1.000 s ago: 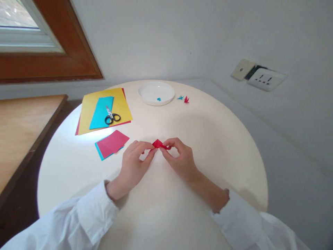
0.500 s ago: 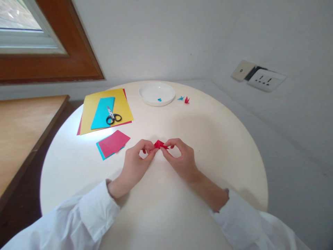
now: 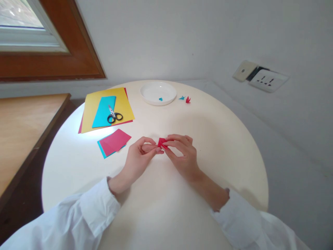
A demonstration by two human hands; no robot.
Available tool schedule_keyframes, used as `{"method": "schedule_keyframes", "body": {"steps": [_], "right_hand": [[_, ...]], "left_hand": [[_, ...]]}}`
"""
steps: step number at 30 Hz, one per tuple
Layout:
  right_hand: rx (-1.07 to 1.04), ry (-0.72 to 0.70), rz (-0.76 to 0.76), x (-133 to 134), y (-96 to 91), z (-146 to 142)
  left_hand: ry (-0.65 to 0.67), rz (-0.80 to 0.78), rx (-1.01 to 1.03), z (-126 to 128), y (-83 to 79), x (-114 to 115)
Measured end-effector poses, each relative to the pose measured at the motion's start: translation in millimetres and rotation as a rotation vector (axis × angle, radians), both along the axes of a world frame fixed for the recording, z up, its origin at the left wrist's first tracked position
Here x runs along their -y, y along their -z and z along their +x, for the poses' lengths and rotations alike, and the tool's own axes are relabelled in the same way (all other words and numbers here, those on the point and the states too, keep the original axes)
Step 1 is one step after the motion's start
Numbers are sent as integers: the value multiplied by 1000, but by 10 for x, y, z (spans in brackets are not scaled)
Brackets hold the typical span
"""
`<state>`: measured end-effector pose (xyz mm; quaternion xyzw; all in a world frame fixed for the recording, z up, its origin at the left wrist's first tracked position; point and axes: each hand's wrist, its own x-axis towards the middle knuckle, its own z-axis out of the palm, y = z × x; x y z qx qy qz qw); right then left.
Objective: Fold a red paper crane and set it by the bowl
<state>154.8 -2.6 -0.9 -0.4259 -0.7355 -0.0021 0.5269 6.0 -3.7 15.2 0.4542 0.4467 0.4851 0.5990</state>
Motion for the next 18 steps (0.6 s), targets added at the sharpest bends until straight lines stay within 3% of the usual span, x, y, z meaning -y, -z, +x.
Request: {"method": "schedule_keyframes", "body": {"steps": [9,18], "right_hand": [[130,-59,95,-12,-23,35],[203,-98,97,-35,-5,71]], "left_hand": [[95,48,40,-18,16,1],[111,76,40,-22,31,-7]]}}
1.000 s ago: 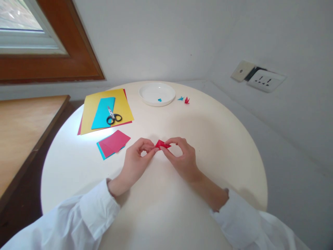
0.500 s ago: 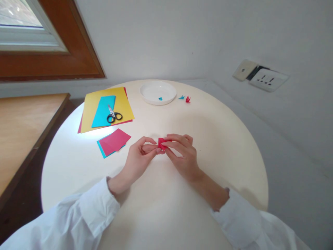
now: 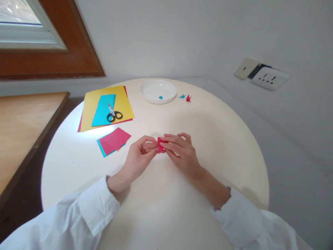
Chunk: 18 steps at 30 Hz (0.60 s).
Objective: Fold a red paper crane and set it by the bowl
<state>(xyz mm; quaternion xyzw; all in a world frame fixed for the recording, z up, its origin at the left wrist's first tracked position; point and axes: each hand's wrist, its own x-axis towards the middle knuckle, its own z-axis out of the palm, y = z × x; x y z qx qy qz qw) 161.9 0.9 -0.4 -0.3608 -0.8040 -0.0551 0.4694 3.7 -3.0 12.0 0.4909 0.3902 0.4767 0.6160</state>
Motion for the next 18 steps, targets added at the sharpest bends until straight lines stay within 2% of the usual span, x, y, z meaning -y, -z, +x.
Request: {"method": "schedule_keyframes", "body": {"steps": [7,18], "right_hand": [[45,-14,17,-6,0,30],[128,-37,57,-17,-8,59]], "left_hand": [[-34,-2,-47,8,-11,1],[-10,-7,-27,16,-7,-2]]}}
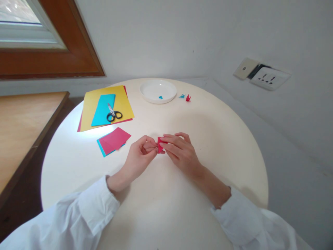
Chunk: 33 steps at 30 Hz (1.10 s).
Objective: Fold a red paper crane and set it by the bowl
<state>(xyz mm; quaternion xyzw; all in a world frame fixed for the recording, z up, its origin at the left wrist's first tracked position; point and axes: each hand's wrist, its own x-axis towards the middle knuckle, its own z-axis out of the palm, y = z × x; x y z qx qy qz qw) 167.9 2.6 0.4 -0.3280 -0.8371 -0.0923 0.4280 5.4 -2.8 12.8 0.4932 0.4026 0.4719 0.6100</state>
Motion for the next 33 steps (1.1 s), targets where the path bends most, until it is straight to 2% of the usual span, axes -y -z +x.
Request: {"method": "schedule_keyframes", "body": {"steps": [9,21,24,29,33], "right_hand": [[-2,-9,3,0,-20,-8],[-45,-31,-9,-4,-2,-29],[-92,-21,-46,8,1,-47],[-249,47,-127,34,-20,-69],[-272,102,-174,32,-12,-63]], "left_hand": [[-12,12,-47,-7,-82,25],[-24,28,-100,-22,-1,-3],[-53,91,-163,-37,31,-7],[-105,291,-367,-70,73,7],[-107,436,-528,-89,79,27]]}}
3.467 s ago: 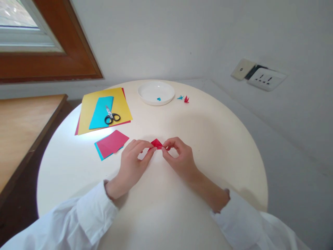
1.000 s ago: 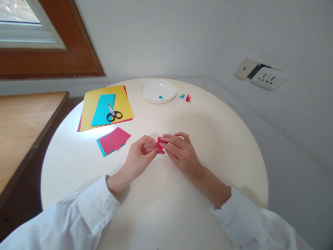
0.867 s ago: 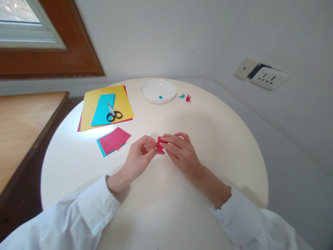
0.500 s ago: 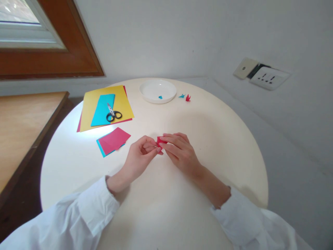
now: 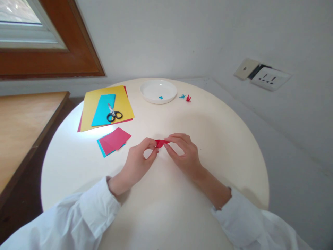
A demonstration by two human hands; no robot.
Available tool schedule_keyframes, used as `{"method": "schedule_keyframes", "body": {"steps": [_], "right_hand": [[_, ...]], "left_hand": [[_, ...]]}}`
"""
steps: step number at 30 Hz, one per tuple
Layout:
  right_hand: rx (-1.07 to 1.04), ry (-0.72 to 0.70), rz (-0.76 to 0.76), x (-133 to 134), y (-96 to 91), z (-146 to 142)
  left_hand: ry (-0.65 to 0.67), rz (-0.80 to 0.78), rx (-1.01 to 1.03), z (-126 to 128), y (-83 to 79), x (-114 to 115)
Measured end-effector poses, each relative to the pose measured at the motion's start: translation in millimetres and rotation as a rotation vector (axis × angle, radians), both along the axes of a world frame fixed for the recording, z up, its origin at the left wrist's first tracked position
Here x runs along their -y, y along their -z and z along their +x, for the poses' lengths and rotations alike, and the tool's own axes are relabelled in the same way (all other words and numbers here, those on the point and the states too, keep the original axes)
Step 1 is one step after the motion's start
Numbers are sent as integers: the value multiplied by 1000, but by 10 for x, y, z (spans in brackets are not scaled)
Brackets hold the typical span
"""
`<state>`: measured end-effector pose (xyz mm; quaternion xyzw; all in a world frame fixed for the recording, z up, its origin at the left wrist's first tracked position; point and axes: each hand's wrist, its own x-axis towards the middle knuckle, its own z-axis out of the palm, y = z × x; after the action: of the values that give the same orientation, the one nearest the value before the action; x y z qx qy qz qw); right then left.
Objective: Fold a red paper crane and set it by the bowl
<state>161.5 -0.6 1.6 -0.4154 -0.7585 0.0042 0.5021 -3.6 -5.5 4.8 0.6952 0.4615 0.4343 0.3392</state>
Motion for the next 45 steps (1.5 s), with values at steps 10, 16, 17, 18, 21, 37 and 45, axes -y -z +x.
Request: {"method": "schedule_keyframes", "body": {"steps": [10,16,17,18,21,37,45], "right_hand": [[-14,-20,-74,-4,10,-6],[-20,-32,-83,-2,18,-24],[-22,-35,-82,0,17,-27],[-23,-38,-82,1,17,-29],[-24,-48,-81,7,20,-32],[-26,-106,-90,11,23,-39],[-34,-126,-123,10,41,-41]], "left_hand": [[9,241,-239,-31,-4,11],[-20,259,-269,-28,2,15],[-25,270,-274,-31,4,14],[-28,284,-278,-35,7,12],[-35,330,-301,-50,18,-3],[-48,440,-310,-51,9,-13],[-43,676,-367,-50,-8,-44]]}}
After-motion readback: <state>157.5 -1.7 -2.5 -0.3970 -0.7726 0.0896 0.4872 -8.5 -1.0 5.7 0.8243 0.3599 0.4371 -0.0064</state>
